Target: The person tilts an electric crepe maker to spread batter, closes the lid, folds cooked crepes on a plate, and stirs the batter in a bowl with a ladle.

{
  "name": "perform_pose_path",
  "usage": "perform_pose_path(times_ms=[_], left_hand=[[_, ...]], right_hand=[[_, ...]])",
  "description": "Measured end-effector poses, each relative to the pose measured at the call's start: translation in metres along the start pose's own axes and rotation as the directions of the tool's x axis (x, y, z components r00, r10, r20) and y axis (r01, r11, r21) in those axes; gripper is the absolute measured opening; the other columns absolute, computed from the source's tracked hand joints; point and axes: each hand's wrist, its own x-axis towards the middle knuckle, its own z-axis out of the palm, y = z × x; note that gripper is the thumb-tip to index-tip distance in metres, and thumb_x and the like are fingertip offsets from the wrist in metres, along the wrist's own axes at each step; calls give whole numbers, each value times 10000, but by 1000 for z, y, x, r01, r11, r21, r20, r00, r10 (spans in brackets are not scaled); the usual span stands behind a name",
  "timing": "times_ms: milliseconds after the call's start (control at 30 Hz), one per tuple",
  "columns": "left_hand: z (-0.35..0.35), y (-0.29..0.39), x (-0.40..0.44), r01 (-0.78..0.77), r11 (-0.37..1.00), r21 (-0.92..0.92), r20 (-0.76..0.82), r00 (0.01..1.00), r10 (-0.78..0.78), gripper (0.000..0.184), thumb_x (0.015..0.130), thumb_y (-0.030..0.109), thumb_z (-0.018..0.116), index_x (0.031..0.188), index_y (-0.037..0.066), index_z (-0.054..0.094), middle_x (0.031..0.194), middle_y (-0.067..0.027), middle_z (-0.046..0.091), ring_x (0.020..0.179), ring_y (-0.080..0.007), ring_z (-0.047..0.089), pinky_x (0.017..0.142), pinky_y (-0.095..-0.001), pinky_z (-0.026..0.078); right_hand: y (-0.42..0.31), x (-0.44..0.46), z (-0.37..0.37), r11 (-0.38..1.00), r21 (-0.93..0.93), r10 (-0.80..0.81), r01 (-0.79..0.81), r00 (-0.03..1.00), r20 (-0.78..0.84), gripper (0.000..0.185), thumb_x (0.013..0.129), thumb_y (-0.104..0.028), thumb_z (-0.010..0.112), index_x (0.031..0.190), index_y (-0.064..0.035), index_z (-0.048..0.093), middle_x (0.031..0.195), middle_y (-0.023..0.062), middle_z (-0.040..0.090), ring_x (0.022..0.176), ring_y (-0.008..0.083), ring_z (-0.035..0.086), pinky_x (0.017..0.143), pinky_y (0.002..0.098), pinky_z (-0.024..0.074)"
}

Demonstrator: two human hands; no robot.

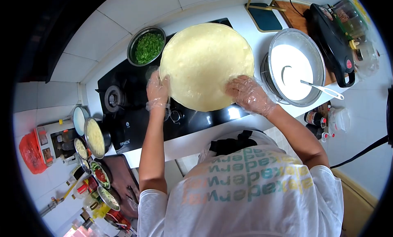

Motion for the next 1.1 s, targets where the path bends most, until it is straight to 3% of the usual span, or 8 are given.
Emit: perform_pose_path(times_ms=[167,267,567,767,867,933,967,1100], left_hand=[[-10,54,-15,-288,879,380,-282,869,406,449,720,218,650,1116,45,529,1095,-170,516,989,-324,491,821,-405,399],[0,60,-9,-634,526,567,71,674,736,440,720,229,649,1107,49,543,1110,-188,516,1022,-337,486,852,-422,379],[6,42,5,-560,574,597,186,793,580,404,799,280,583,1141,70,535,1185,-199,493,1108,-344,458,912,-422,367],[-2,33,-13,-423,850,315,-122,870,478,375,783,248,591,1076,19,546,1021,-205,571,958,-329,538,825,-383,413],[13,24,-18,25,955,-296,-20,999,-33,333,816,183,576,1084,-7,519,979,-129,585,866,-205,550,785,-299,423],[14,27,-17,318,793,-520,146,948,-284,328,825,167,575,1087,-18,508,976,-99,582,851,-157,537,776,-279,421],[15,29,-17,314,725,-613,182,949,-258,332,820,158,584,1079,-33,504,982,-85,576,839,-142,533,770,-272,420],[15,18,-9,318,787,-528,133,947,-293,289,821,142,576,1043,-38,529,939,-79,587,790,-129,534,741,-252,426]], right_hand=[[-12,3,-14,995,75,70,-64,994,-85,492,681,-280,671,1117,-94,539,1228,94,462,1132,269,427,988,435,292],[-10,9,-4,994,1,106,-106,994,-21,510,698,-302,662,1153,-120,519,1263,90,428,1161,270,401,1000,435,277],[0,10,3,987,-80,129,-138,986,-108,460,691,-267,669,1105,-116,538,1205,87,467,1140,252,420,989,437,288],[-16,-16,-23,876,165,482,-453,827,-290,465,718,-161,625,1144,-56,473,1152,152,477,1095,309,437,928,395,340],[-26,-37,-8,601,559,791,-571,526,-313,461,763,-169,596,1153,6,424,1143,171,478,1040,301,473,862,381,374],[-34,-29,-10,222,825,956,-519,284,-78,479,785,-192,588,1171,29,411,1141,154,479,983,250,502,818,353,396],[-33,-28,-20,-160,897,935,-413,229,272,564,794,-211,585,1232,62,358,1110,123,493,896,172,501,766,295,409],[-22,-14,-3,-277,929,909,-247,246,337,490,744,-175,597,1180,1,458,963,79,569,786,177,529,718,286,425]])
